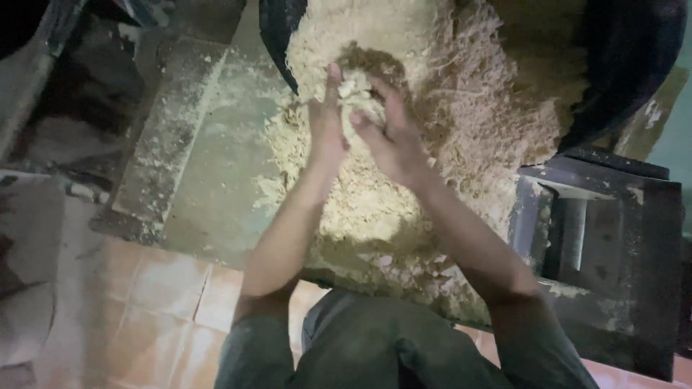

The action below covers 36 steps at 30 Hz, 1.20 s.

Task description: The person uses both hands to gather, pull apart, and mix a large pile of shredded, pale yellow food material on a metal tray. The hands repeatedly lift and separate the strands to ensure even mixing.

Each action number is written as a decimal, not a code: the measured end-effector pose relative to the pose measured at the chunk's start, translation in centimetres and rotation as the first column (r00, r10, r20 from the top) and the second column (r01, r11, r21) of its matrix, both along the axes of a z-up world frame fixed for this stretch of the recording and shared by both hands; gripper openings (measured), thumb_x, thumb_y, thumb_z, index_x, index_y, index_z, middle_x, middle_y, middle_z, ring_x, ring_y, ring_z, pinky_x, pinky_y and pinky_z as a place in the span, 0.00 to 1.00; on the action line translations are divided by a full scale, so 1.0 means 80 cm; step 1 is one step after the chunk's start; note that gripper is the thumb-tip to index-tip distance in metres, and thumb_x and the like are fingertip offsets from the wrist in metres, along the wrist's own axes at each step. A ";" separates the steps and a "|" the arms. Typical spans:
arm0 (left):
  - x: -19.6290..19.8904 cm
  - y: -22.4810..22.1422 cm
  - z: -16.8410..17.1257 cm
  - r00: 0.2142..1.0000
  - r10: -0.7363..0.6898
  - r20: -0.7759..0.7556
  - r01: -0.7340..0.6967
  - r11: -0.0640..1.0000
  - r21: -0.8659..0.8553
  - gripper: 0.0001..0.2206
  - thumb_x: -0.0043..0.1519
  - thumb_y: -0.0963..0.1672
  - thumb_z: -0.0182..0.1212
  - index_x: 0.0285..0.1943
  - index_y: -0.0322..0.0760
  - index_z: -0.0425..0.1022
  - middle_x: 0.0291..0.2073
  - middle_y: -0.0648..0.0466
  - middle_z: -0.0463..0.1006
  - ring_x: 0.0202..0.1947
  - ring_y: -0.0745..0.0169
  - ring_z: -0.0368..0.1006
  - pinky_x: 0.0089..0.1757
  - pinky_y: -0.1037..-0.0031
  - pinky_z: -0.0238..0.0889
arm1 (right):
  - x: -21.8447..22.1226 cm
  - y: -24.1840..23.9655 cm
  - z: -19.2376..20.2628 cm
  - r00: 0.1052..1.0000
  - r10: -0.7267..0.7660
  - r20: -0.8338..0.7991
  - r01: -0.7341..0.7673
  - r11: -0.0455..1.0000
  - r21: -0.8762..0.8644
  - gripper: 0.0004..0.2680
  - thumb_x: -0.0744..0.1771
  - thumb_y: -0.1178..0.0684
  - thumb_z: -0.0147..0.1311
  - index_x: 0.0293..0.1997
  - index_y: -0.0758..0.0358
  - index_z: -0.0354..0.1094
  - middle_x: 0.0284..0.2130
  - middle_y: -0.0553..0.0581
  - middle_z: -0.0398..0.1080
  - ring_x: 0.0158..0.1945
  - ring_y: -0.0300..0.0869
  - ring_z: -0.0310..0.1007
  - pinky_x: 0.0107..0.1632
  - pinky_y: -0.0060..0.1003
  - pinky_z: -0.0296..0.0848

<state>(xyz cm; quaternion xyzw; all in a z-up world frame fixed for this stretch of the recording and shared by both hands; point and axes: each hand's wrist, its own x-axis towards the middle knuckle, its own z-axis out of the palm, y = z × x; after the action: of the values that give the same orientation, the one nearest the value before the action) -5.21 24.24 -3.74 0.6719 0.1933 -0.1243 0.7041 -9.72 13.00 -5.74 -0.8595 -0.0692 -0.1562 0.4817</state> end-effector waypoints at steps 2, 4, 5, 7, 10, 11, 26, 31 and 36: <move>0.001 -0.006 0.016 0.999 0.005 0.040 0.001 0.988 -0.151 0.50 0.45 0.65 0.42 0.77 0.41 0.54 0.79 0.42 0.34 0.78 0.48 0.30 0.70 0.58 0.23 | 0.009 0.015 -0.002 0.959 -0.005 -0.284 0.045 0.990 0.135 0.24 0.69 0.41 0.47 0.72 0.56 0.49 0.73 0.62 0.51 0.75 0.55 0.51 0.71 0.59 0.51; 0.006 -0.006 0.025 0.988 0.050 -0.144 -0.052 0.999 -0.012 0.58 0.42 0.66 0.43 0.80 0.35 0.35 0.79 0.46 0.38 0.77 0.49 0.39 0.69 0.56 0.36 | 0.018 0.011 -0.031 0.992 -0.128 0.021 0.125 0.986 0.114 0.18 0.68 0.44 0.52 0.61 0.64 0.66 0.58 0.62 0.71 0.62 0.51 0.71 0.62 0.47 0.70; 0.011 -0.004 0.011 0.988 0.045 -0.149 -0.049 0.999 -0.018 0.58 0.42 0.66 0.43 0.80 0.35 0.35 0.79 0.46 0.38 0.77 0.49 0.39 0.69 0.56 0.36 | 0.020 0.005 -0.035 0.991 -0.132 0.016 0.129 0.986 0.107 0.18 0.68 0.44 0.52 0.61 0.64 0.66 0.58 0.62 0.71 0.62 0.51 0.71 0.62 0.47 0.70; 0.020 0.002 -0.019 0.974 -0.112 0.198 0.078 0.982 0.171 0.31 0.56 0.62 0.44 0.45 0.37 0.79 0.13 0.64 0.54 0.15 0.73 0.57 0.25 0.78 0.63 | 0.023 -0.006 -0.044 0.981 -0.064 0.184 0.076 0.996 -0.056 0.18 0.70 0.46 0.54 0.58 0.74 0.64 0.52 0.72 0.73 0.56 0.58 0.75 0.57 0.47 0.76; 0.023 0.002 -0.043 0.934 -0.171 0.313 0.063 0.943 0.326 0.47 0.56 0.64 0.41 0.72 0.23 0.60 0.09 0.65 0.54 0.13 0.74 0.61 0.25 0.80 0.59 | 0.019 -0.007 -0.027 0.982 -0.084 0.167 0.108 0.984 -0.139 0.10 0.67 0.60 0.62 0.48 0.79 0.73 0.43 0.72 0.76 0.43 0.55 0.79 0.44 0.42 0.81; 0.027 -0.001 -0.052 0.936 -0.163 0.312 0.058 0.946 0.320 0.47 0.56 0.64 0.41 0.72 0.23 0.60 0.09 0.65 0.54 0.13 0.74 0.61 0.25 0.80 0.59 | 0.014 -0.008 -0.027 0.983 -0.077 0.167 0.102 0.984 -0.145 0.10 0.67 0.60 0.62 0.48 0.79 0.73 0.43 0.72 0.76 0.43 0.55 0.79 0.44 0.42 0.81; 0.042 -0.031 -0.073 0.876 -0.174 0.450 -0.058 0.888 0.457 0.42 0.58 0.64 0.41 0.63 0.27 0.72 0.06 0.57 0.67 0.15 0.65 0.76 0.43 0.73 0.73 | -0.060 -0.051 -0.050 0.962 -0.266 -0.065 0.264 0.964 -0.038 0.11 0.67 0.61 0.54 0.55 0.72 0.65 0.42 0.64 0.70 0.35 0.49 0.72 0.33 0.42 0.70; 0.055 -0.005 -0.020 0.982 0.044 0.185 -0.120 0.898 0.423 0.29 0.66 0.54 0.53 0.76 0.44 0.59 0.22 0.62 0.77 0.12 0.80 0.58 0.12 0.87 0.47 | -0.096 -0.067 0.001 0.836 -0.433 -0.336 0.429 0.899 -0.090 0.09 0.67 0.56 0.51 0.49 0.61 0.73 0.47 0.59 0.68 0.51 0.50 0.72 0.49 0.45 0.72; 0.073 0.041 -0.045 0.979 0.067 0.194 -0.131 0.932 0.337 0.45 0.57 0.64 0.47 0.74 0.30 0.50 0.71 0.40 0.57 0.67 0.43 0.61 0.60 0.62 0.61 | -0.115 -0.113 -0.003 0.967 -0.241 -0.081 0.247 0.965 0.085 0.10 0.71 0.52 0.44 0.57 0.63 0.58 0.41 0.58 0.64 0.40 0.43 0.65 0.38 0.40 0.64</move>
<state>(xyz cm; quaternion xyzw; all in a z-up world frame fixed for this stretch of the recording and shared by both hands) 0.62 27.52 -7.33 0.7836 0.1821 0.0085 0.5940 -18.92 3.92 -5.95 -0.8428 0.0616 -0.1874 0.5008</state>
